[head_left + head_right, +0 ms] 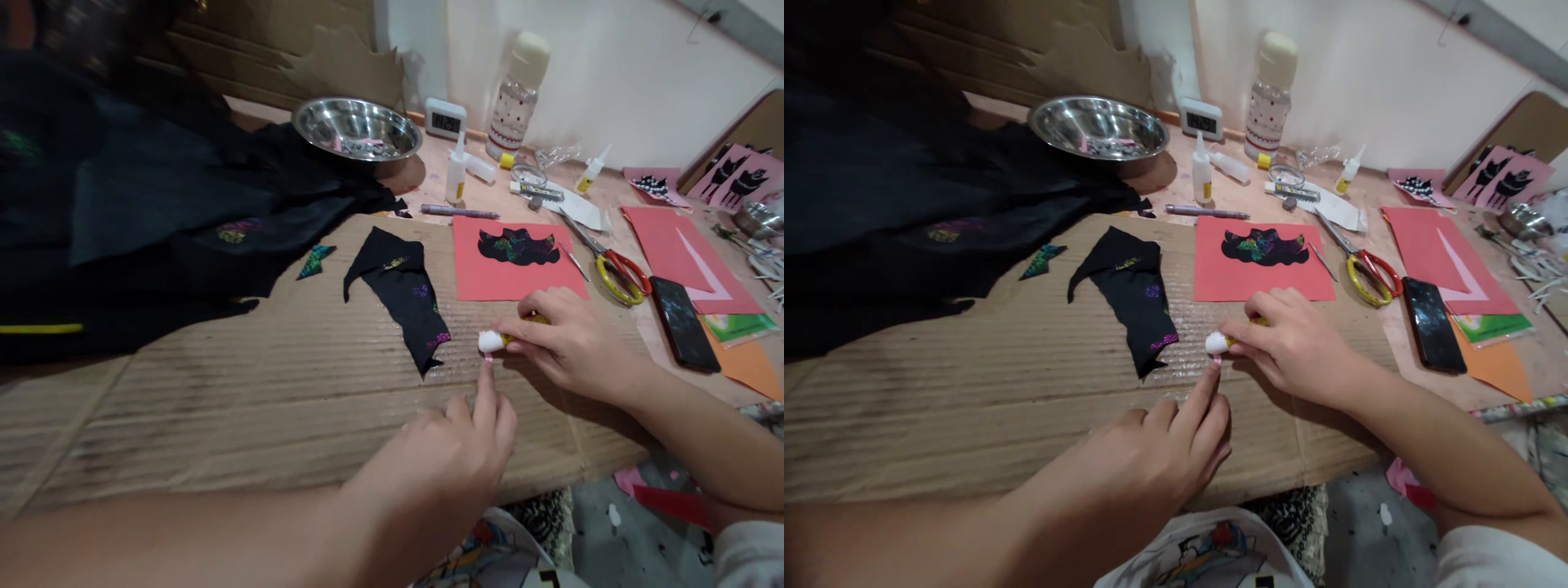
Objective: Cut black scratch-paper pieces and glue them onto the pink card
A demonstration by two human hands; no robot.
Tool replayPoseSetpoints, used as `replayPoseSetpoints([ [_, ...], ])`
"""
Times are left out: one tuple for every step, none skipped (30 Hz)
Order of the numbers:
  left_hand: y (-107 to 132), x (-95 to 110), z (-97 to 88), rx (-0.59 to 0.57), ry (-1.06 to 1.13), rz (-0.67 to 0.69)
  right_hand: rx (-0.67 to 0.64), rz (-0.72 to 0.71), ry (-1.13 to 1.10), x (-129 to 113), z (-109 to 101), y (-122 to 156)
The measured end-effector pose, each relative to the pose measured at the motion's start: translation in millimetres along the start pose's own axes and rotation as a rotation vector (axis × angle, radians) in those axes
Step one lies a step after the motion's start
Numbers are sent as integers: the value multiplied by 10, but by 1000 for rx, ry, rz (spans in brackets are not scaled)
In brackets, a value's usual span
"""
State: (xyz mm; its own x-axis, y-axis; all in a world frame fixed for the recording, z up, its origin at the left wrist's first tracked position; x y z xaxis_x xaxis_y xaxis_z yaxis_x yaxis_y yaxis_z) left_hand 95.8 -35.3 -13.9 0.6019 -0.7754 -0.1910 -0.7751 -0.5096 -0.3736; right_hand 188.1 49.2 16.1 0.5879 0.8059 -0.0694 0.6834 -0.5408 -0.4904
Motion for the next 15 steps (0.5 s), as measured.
replayPoseSetpoints([
  [8,9,-6,1,-7,-1,-8,-7,8,-14,-5,3],
  [17,19,-14,3,-18,-2,-19,-13,17,-26,-8,7],
  [26,28,-23,6,-31,-1,-32,-18,25,-34,-9,11],
  [34,38,-34,11,-44,3,-42,-22,31,-41,-12,14],
  [41,47,-46,17,-54,10,-49,-29,34,-46,-16,16],
  [47,55,-52,18,-59,18,-53,-40,34,-55,-21,16],
  [51,61,-56,18,-59,27,-56,-54,34,-65,-27,16],
  [53,63,-57,14,-56,32,-60,-69,34,-76,-32,16],
  [53,62,-58,12,-54,36,-67,-80,36,-86,-36,16],
  [52,59,-57,8,-54,37,-75,-89,37,-95,-40,16],
  [50,55,-57,6,-54,36,-85,-93,37,-103,-44,17],
  [48,53,-59,6,-54,35,-95,-95,35,-111,-48,18],
  [47,52,-61,6,-53,34,-105,-98,31,-120,-52,20],
  [46,53,-64,7,-52,34,-114,-105,26,-133,-56,23],
  [45,54,-71,11,-53,32,-123,-114,21,-146,-59,27],
])
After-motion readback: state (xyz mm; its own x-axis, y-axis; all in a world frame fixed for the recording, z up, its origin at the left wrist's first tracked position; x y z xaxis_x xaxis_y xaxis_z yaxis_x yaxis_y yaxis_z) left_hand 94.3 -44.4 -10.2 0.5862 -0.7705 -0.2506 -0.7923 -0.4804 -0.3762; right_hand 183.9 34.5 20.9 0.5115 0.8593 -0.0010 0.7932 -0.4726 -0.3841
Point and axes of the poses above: each hand's wrist, its own y-axis away from the middle knuckle, its own z-axis out of the palm, x = y × z, the point moved 8 cm from there along -y, towards the middle knuckle, and after that the axes turned 11 degrees about x, right-handed, at the moved point
